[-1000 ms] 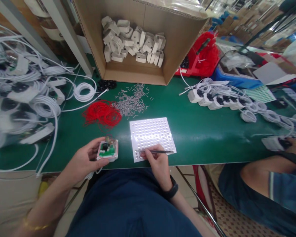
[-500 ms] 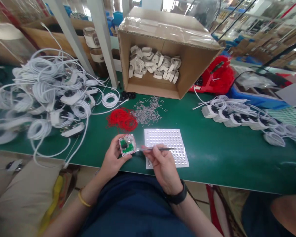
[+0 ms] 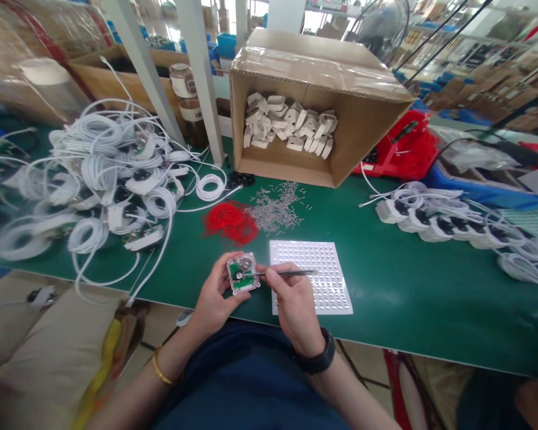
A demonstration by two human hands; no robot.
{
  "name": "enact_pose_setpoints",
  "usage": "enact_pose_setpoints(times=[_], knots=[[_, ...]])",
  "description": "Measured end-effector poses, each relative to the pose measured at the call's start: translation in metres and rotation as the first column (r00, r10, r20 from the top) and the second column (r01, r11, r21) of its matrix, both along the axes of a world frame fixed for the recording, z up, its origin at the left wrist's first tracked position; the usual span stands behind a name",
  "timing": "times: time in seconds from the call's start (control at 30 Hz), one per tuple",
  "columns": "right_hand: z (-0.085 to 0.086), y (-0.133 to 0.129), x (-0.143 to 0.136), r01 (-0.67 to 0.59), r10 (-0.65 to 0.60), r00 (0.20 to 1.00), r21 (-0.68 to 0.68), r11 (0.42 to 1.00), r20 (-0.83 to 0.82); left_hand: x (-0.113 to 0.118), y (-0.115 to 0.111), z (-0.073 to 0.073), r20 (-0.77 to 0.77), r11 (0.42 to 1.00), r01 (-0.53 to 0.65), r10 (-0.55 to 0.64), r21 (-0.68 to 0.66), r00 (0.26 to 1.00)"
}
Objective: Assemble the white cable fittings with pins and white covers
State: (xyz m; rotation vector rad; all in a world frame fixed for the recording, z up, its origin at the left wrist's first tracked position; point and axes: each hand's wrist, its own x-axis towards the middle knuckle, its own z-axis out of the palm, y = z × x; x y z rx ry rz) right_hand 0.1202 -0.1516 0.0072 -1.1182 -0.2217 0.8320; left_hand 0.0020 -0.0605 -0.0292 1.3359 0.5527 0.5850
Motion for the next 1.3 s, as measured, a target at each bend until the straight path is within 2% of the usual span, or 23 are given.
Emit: enact_pose_setpoints(times=[0.17,0.5,1.0,1.2,1.3], knots=[[-0.0017,0.0011,-0.0008,0.012,-0.012,1.000,-0.015,1.000,0.009,0.0005,-0.0004,0.0004,-0.005,1.000,0.002,-0.002,0.002,1.000],[-0.0074,0.0024,-0.0026,0.006,0.001,0.992,-0.054,0.999,0.126,0.0016,0.0002,0.0035,-0.021,1.000,0.000,0.000,0.011,1.000],[-0.0057,0.0026,0.0004,-0.004,0.011,0.995,-0.072,0.997,0.102,0.0019,0.0000,0.0016,-0.038,1.000,-0.017,0.018,0.011,0.999],[-0.0032,0.0004,0.0000,-0.001,0.008,0.994,-0.068,0.998,0.110,0.0017,-0.0013,0.0039,-0.068,0.998,-0.018,0.022,0.054,0.997],[-0.0042,0.0013,0.0020,-0.002,0.012,0.992,-0.076,0.997,0.124,0.0009,-0.0039,0.0002,-0.039,0.990,-0.082,0.087,0.113,0.995]])
